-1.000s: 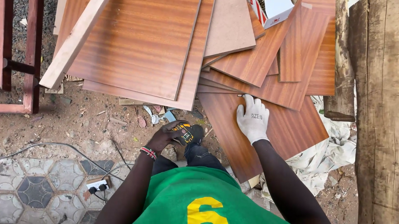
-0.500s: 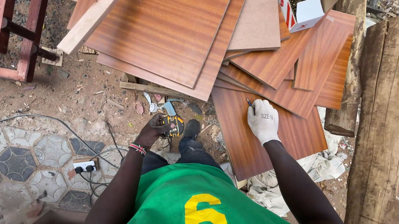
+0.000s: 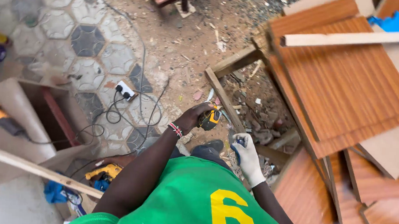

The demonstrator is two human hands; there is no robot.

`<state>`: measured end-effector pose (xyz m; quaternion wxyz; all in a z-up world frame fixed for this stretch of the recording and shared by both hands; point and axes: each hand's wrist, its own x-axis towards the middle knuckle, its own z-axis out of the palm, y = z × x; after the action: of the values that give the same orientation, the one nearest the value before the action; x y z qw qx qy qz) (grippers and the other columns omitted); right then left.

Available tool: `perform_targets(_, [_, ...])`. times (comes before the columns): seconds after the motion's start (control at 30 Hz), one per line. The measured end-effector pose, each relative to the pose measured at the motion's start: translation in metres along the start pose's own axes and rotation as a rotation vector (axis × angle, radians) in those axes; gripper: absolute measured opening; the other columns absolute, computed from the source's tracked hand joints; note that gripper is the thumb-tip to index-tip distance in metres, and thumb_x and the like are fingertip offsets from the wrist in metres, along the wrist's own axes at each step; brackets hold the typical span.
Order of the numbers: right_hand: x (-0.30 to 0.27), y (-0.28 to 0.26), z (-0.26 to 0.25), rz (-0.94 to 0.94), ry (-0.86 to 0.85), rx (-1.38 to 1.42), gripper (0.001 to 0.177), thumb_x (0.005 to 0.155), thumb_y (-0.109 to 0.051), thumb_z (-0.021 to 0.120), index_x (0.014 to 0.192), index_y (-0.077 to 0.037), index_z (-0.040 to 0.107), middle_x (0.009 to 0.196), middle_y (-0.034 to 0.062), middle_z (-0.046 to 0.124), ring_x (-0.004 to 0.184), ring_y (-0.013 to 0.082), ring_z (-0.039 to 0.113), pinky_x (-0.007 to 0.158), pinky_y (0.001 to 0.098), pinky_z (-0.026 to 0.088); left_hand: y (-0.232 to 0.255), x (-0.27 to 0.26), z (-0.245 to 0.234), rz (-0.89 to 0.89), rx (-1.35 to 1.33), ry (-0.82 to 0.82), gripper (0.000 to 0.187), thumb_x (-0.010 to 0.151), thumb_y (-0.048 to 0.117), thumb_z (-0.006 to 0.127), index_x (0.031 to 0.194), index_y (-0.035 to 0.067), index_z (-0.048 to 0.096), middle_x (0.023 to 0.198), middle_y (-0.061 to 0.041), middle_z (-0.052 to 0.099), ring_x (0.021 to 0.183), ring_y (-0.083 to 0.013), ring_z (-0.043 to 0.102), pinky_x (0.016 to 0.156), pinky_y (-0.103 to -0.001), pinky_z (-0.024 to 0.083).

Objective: Measuring a wooden strip, marking it, cutting it with a circular saw, and packing tools into a bag.

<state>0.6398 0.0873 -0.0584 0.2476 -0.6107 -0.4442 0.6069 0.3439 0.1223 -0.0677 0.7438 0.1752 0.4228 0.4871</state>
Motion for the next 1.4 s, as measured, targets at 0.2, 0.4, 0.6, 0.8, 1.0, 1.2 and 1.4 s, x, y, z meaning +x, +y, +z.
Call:
perform_targets(0.2, [-0.030, -0.182, 0.253, -0.072, -0.538, -0.118, 0.033, 0.119, -0.028, 0.065, 0.142, -0.005, 0.070, 0.078, 0.0113, 0.057, 0.054, 0.0133, 0.055, 0.048, 0.0267, 0.035, 0.073, -0.132, -0.138, 0.341, 0.198, 0.012, 0.071, 0.126, 0.058, 0.056, 0.078, 0.008, 0.072, 0.045, -0.009, 0.057, 0.034, -0.0125, 0.053, 0.041, -0.023, 0.043])
perform_targets(0.4, [-0.036, -0.164, 0.423, -0.155, -0.946, -0.266, 0.024, 0.114, -0.020, 0.080, 0.123, 0.002, 0.075, 0.076, 0.0185, 0.060, 0.054, 0.0201, 0.058, 0.048, 0.0293, 0.041, 0.061, -0.260, -0.283, 0.450, 0.143, 0.241, 0.054, 0.123, 0.056, 0.066, 0.118, 0.002, 0.065, 0.059, -0.011, 0.066, 0.038, -0.0159, 0.059, 0.044, -0.028, 0.049])
perform_targets(0.6, [0.002, -0.118, 0.561, -0.218, -0.879, -0.975, 0.032, 0.106, -0.051, 0.089, 0.122, -0.023, 0.087, 0.089, 0.0116, 0.083, 0.083, 0.0307, 0.081, 0.078, 0.0414, 0.060, 0.062, -0.366, -0.325, 0.391, 0.328, 0.516, 0.061, 0.107, 0.062, 0.089, 0.127, 0.007, 0.073, 0.097, -0.021, 0.074, 0.088, -0.0340, 0.074, 0.081, -0.052, 0.059])
perform_targets(0.8, [-0.076, -0.190, 0.666, -0.341, -1.061, -1.145, 0.027, 0.110, -0.045, 0.081, 0.122, -0.021, 0.084, 0.113, 0.0152, 0.088, 0.121, 0.0330, 0.084, 0.111, 0.0494, 0.062, 0.094, -0.410, -0.346, 0.509, -0.113, 0.655, 0.075, 0.112, 0.070, 0.081, 0.152, 0.007, 0.072, 0.120, -0.019, 0.078, 0.105, -0.0213, 0.077, 0.089, -0.037, 0.069])
perform_targets(1.0, [-0.011, -0.201, 0.808, -0.490, -1.139, -1.169, 0.026, 0.117, -0.042, 0.073, 0.113, -0.018, 0.082, 0.093, 0.0103, 0.086, 0.101, 0.0306, 0.084, 0.096, 0.0517, 0.063, 0.036, -0.394, -0.468, 0.448, -0.245, 0.982, 0.074, 0.112, 0.049, 0.083, 0.168, 0.005, 0.065, 0.125, -0.015, 0.070, 0.119, -0.0253, 0.076, 0.096, -0.043, 0.069])
perform_targets(1.2, [0.046, -0.296, 1.090, -0.821, -1.267, -1.074, 0.021, 0.122, -0.030, 0.068, 0.114, -0.018, 0.082, 0.093, 0.0059, 0.085, 0.098, 0.0234, 0.079, 0.095, 0.0438, 0.061, 0.066, -0.414, -0.621, 0.377, -0.505, 1.315, 0.041, 0.101, 0.025, 0.077, 0.134, 0.003, 0.087, 0.092, -0.022, 0.079, 0.091, -0.0229, 0.080, 0.084, -0.040, 0.069])
perform_targets(1.4, [0.023, -0.362, 1.389, -1.321, -1.366, -1.077, 0.022, 0.128, -0.033, 0.068, 0.120, -0.018, 0.081, 0.096, 0.0051, 0.084, 0.106, 0.0325, 0.084, 0.095, 0.0529, 0.062, 0.177, -0.485, -0.730, 0.517, -0.534, 1.534, 0.029, 0.104, 0.017, 0.079, 0.127, 0.003, 0.088, 0.083, -0.016, 0.073, 0.081, -0.0180, 0.069, 0.073, -0.033, 0.056])
